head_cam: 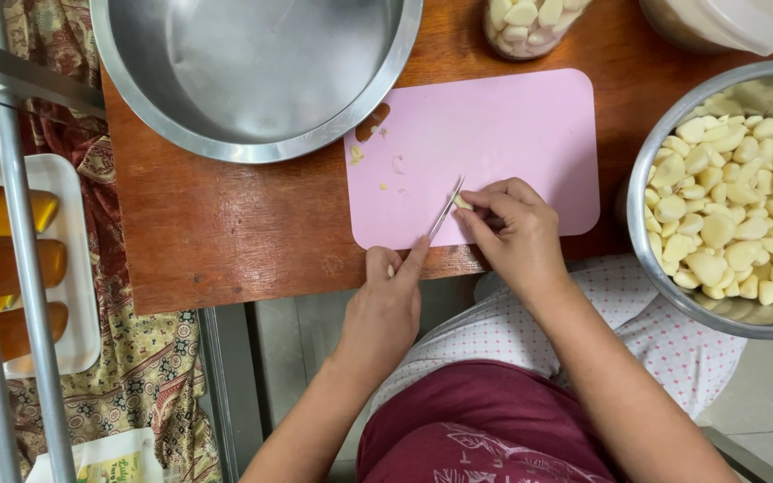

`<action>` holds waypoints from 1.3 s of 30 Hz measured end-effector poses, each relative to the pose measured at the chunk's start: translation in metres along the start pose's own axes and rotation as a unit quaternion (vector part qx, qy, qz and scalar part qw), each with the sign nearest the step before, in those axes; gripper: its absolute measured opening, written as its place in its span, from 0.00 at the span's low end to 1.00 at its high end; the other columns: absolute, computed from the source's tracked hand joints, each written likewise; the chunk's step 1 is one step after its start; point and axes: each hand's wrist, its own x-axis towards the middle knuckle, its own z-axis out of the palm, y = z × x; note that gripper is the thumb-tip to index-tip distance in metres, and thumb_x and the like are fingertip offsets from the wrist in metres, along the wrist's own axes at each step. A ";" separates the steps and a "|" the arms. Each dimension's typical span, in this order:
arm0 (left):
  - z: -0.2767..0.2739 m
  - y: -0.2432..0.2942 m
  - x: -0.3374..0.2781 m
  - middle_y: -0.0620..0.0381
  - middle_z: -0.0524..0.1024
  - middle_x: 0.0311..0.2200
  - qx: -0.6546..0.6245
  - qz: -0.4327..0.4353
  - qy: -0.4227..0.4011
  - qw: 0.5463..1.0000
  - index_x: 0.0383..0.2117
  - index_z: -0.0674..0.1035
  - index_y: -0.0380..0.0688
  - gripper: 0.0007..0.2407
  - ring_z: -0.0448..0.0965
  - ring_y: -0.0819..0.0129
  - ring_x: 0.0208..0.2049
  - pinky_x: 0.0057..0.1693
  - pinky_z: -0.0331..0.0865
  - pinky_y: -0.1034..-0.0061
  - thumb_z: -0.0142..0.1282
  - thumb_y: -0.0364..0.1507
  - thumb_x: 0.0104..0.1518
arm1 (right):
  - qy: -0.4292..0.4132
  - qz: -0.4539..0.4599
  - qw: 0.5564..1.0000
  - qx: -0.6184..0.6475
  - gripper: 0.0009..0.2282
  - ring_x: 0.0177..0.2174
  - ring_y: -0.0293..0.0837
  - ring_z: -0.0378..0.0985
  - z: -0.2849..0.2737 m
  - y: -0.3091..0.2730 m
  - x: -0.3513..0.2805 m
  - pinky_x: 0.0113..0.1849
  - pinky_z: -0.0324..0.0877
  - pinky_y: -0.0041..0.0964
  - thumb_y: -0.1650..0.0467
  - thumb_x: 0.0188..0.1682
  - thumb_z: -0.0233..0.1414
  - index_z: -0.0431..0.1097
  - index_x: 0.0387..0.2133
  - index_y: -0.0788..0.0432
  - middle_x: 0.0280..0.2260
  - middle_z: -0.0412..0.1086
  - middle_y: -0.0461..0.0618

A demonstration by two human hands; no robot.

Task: A person is peeling and sorting garlic cloves, placing the cleaned ones into a glass jar.

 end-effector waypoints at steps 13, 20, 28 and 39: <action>0.012 0.002 0.001 0.60 0.62 0.38 0.178 0.069 0.051 0.980 0.61 0.77 0.46 0.22 0.85 0.67 0.22 0.28 0.77 0.78 0.52 0.24 0.58 | 0.004 -0.003 1.000 0.009 0.09 0.27 0.47 0.84 0.003 0.002 -0.004 0.29 0.80 0.36 0.78 0.46 0.67 0.83 0.40 0.61 0.33 0.75 0.54; -0.006 -0.030 0.022 0.57 0.63 0.40 0.145 -0.002 0.089 0.985 0.63 0.77 0.54 0.23 0.85 0.57 0.21 0.26 0.79 0.66 0.54 0.25 0.58 | 0.013 0.103 0.978 0.182 0.12 0.34 0.40 0.81 -0.003 0.007 -0.018 0.37 0.81 0.30 0.80 0.47 0.64 0.79 0.45 0.65 0.36 0.77 0.55; -0.012 -0.073 0.040 0.59 0.62 0.35 0.228 0.058 0.180 0.955 0.53 0.83 0.67 0.17 0.75 0.56 0.34 0.38 0.70 0.63 0.56 0.27 0.59 | 0.036 0.187 0.899 0.395 0.14 0.34 0.40 0.84 -0.011 0.010 -0.040 0.34 0.83 0.33 0.81 0.49 0.61 0.74 0.50 0.69 0.38 0.78 0.57; 0.000 0.056 0.044 0.50 0.79 0.42 -0.321 0.083 0.024 0.943 0.50 0.72 0.39 0.09 0.86 0.65 0.37 0.46 0.79 0.74 0.48 0.30 0.69 | 0.015 0.166 0.870 0.464 0.05 0.32 0.39 0.82 -0.040 -0.029 -0.048 0.39 0.80 0.29 0.74 0.52 0.60 0.75 0.39 0.64 0.33 0.78 0.53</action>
